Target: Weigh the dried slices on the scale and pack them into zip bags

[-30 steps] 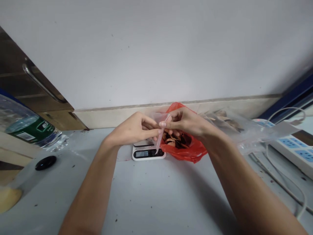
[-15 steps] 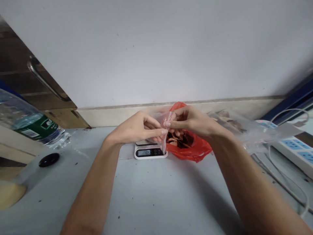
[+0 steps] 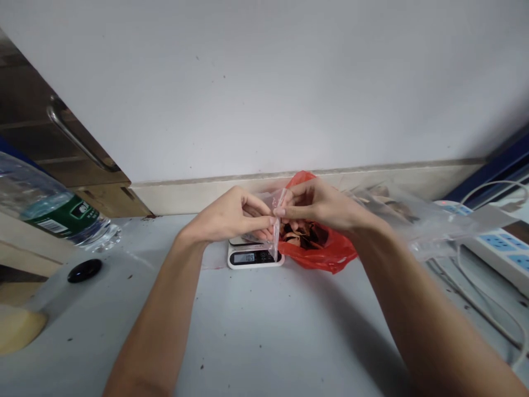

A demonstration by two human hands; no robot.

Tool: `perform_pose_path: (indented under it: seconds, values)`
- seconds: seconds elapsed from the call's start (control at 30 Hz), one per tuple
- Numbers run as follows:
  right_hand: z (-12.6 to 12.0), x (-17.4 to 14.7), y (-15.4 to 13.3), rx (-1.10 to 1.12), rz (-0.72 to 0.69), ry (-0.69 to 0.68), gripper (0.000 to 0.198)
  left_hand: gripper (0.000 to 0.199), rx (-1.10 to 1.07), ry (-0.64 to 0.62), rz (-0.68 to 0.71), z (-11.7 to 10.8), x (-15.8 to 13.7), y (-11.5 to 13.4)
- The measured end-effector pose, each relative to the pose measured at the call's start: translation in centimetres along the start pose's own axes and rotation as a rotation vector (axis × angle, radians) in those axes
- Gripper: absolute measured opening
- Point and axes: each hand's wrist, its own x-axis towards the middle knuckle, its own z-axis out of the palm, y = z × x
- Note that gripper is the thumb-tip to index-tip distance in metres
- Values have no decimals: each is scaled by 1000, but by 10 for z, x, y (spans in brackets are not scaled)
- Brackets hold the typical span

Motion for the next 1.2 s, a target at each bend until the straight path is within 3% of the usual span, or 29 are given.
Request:
perform_pose_path:
  seconds: [0.3, 0.5, 0.63, 0.73, 0.8, 0.87, 0.97, 1.07, 1.2]
  values:
    - [-3, -6, -9, -29, 26, -46, 9, 20, 55, -23, 11, -1, 0, -2]
    - [2, -4, -9, -118, 87, 18, 14, 20, 69, -11, 8, 2, 3, -3]
    - [6, -5, -16, -229, 240, 153, 25, 16, 174, 114, 70, -3, -1, -2]
    - [12, -6, -25, -476, 315, 398, 32, 13, 262, 284, 106, -8, -5, 0]
    - [18, -7, -29, -659, 255, 620, 25, 11, 289, 388, 123, -8, -7, 4]
    - [23, -6, -30, -746, 129, 738, 18, 11, 282, 464, 141, -4, -8, 7]
    - [28, -5, -26, -726, 47, 644, 23, 11, 312, 465, 131, 3, -5, 8]
    - [25, -4, -19, -693, 171, 486, 25, 11, 411, 369, 81, 6, 1, 0]
    - [14, -6, -14, -683, 321, 442, 27, 25, 478, 259, 7, 9, 11, -17]
